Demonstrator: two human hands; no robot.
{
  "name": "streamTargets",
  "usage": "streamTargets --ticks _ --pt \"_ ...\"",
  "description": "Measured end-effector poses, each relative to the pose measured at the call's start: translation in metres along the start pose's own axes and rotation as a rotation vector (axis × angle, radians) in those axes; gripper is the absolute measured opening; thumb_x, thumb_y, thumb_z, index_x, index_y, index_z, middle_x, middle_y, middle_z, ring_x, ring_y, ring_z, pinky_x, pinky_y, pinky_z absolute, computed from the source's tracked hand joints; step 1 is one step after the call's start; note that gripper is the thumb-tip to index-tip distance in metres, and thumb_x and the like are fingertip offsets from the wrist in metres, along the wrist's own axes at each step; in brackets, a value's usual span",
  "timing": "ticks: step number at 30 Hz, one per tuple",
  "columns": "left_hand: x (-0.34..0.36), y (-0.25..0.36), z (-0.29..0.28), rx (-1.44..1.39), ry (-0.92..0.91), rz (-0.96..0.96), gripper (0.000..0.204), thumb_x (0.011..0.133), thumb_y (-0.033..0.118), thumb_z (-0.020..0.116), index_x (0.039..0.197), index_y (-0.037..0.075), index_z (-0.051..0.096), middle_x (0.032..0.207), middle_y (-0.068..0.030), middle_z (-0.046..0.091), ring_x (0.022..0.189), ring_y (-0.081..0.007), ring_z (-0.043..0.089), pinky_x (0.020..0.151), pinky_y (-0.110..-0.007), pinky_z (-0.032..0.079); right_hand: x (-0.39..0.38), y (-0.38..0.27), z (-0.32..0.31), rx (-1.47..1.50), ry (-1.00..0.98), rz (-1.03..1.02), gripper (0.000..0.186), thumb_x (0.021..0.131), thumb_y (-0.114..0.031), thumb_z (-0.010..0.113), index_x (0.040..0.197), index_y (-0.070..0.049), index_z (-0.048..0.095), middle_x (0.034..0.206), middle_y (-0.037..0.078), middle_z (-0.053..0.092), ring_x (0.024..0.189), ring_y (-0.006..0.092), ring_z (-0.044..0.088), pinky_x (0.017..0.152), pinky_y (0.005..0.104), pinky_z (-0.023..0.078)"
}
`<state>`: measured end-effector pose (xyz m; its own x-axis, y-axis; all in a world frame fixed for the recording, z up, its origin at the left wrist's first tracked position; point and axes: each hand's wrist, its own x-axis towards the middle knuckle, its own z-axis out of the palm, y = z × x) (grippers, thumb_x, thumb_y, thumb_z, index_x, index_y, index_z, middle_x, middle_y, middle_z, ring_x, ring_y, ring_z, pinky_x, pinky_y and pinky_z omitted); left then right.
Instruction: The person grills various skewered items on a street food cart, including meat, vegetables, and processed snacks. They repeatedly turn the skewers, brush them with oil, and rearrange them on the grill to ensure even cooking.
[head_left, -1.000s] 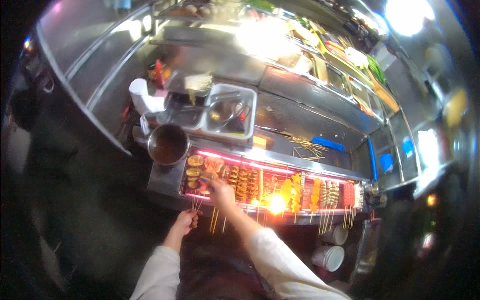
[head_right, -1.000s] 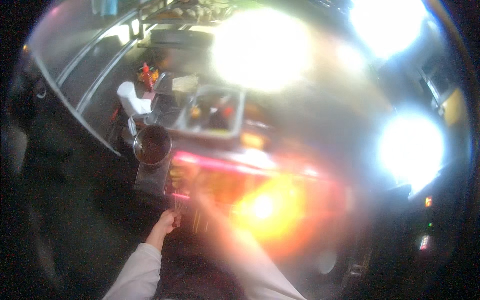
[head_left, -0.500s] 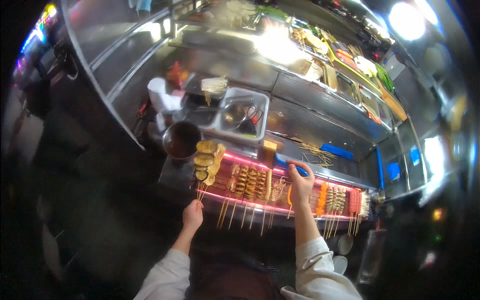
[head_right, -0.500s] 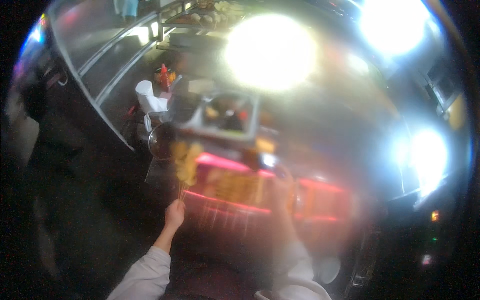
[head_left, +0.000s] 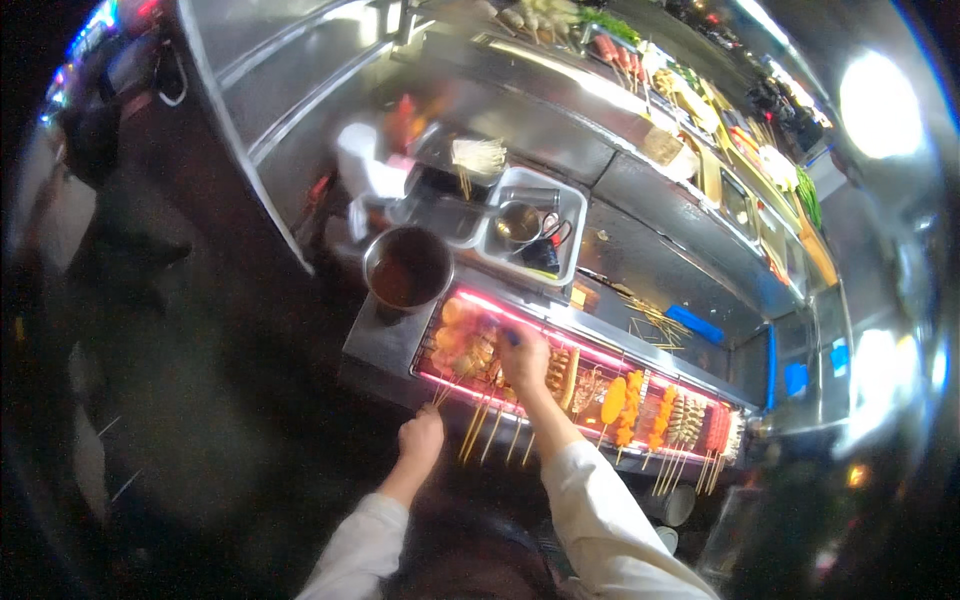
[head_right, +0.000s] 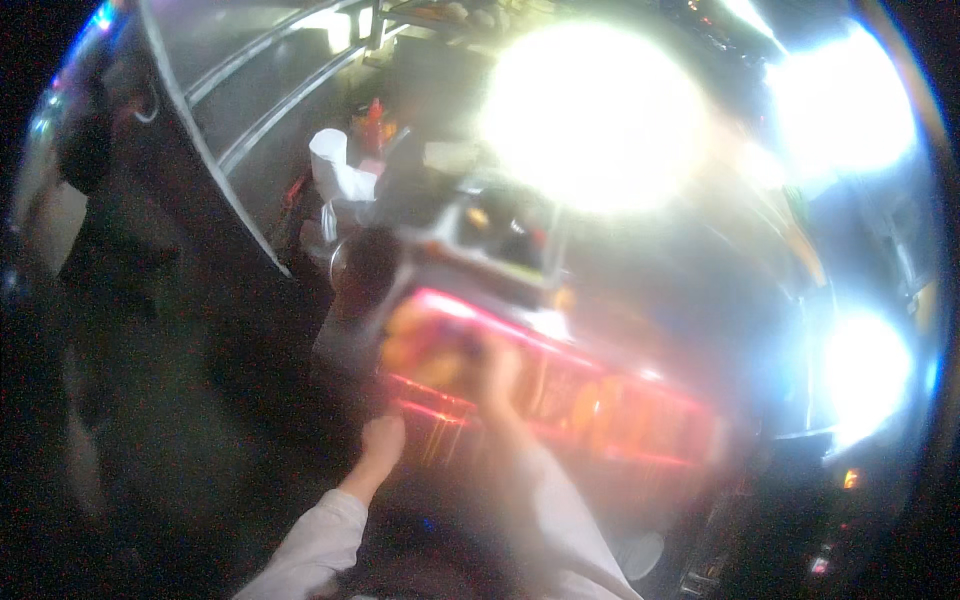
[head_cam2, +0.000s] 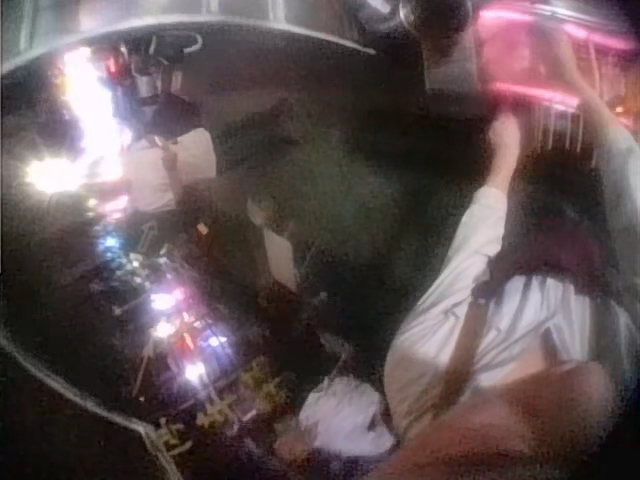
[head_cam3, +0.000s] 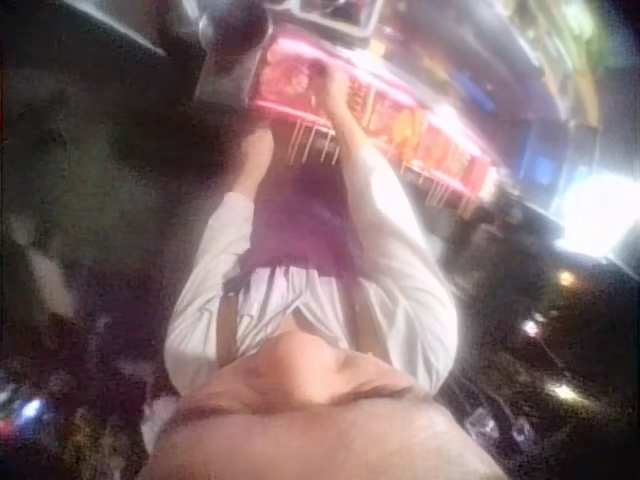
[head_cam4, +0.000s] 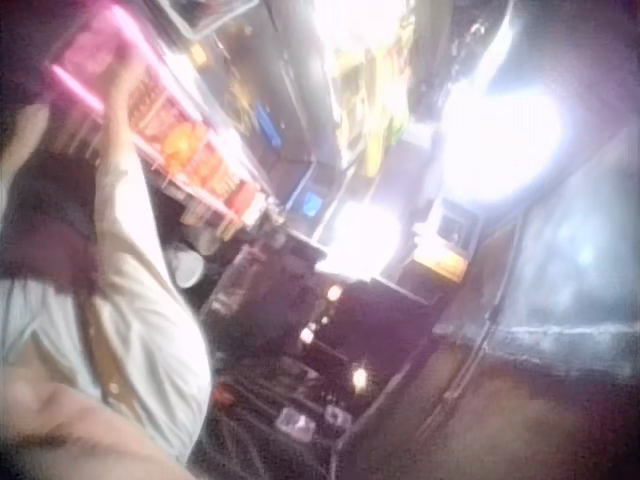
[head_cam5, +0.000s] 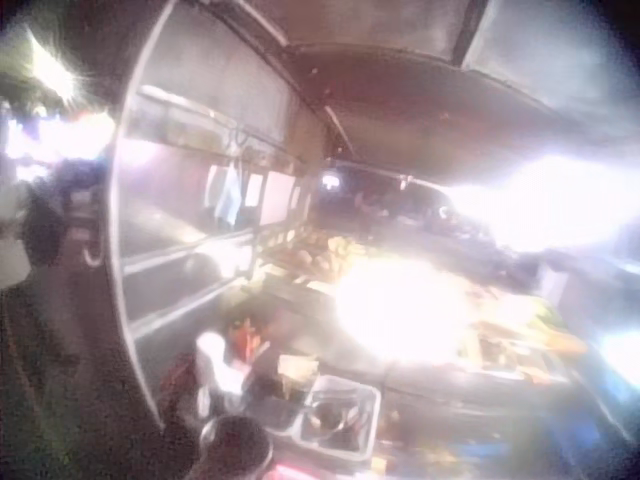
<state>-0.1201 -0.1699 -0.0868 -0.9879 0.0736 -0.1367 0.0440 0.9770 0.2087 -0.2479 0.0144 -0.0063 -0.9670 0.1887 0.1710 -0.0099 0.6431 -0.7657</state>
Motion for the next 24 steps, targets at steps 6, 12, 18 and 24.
streamTargets --ticks 6,12,18,24 --pt "0.004 -0.012 -0.018 -0.242 0.004 -0.105 0.016 0.088 0.014 0.045 0.085 0.003 0.057 0.065 -0.0104 0.062 0.053 -0.0279 0.065 0.047 -0.038 0.054 -0.063 -0.029 0.004 -0.337 -0.274 -0.045 0.012 0.075 -0.010 0.069 0.086 -0.008 0.066 0.082 0.012 0.065 0.078 0.0307 0.065 0.070 0.0377 0.052" --pt "0.008 -0.010 -0.028 -0.204 -0.108 -0.041 0.018 0.088 0.015 0.044 0.081 0.003 0.056 0.067 -0.0134 0.064 0.055 -0.0294 0.066 0.048 -0.040 0.054 0.004 -0.065 0.006 -0.128 -0.450 0.297 0.014 0.075 -0.017 0.071 0.085 -0.008 0.072 0.078 0.013 0.069 0.072 0.0254 0.067 0.068 0.0340 0.052" --pt "0.010 -0.014 -0.023 -0.157 -0.085 0.028 0.019 0.089 0.016 0.044 0.081 0.004 0.057 0.066 -0.0144 0.064 0.056 -0.0303 0.066 0.050 -0.041 0.055 0.044 -0.014 0.026 -0.294 -0.124 -0.152 0.018 0.077 -0.021 0.070 0.094 -0.016 0.070 0.084 0.013 0.068 0.076 0.0296 0.066 0.066 0.0391 0.051" --pt "0.009 -0.027 0.002 -0.314 -0.021 -0.051 0.020 0.091 0.017 0.043 0.085 0.004 0.057 0.068 -0.0156 0.065 0.060 -0.0326 0.067 0.053 -0.043 0.055 -0.022 -0.084 0.004 -0.347 -0.495 -0.307 0.019 0.074 -0.011 0.069 0.093 -0.013 0.070 0.085 0.009 0.068 0.074 0.0263 0.066 0.066 0.0356 0.053"
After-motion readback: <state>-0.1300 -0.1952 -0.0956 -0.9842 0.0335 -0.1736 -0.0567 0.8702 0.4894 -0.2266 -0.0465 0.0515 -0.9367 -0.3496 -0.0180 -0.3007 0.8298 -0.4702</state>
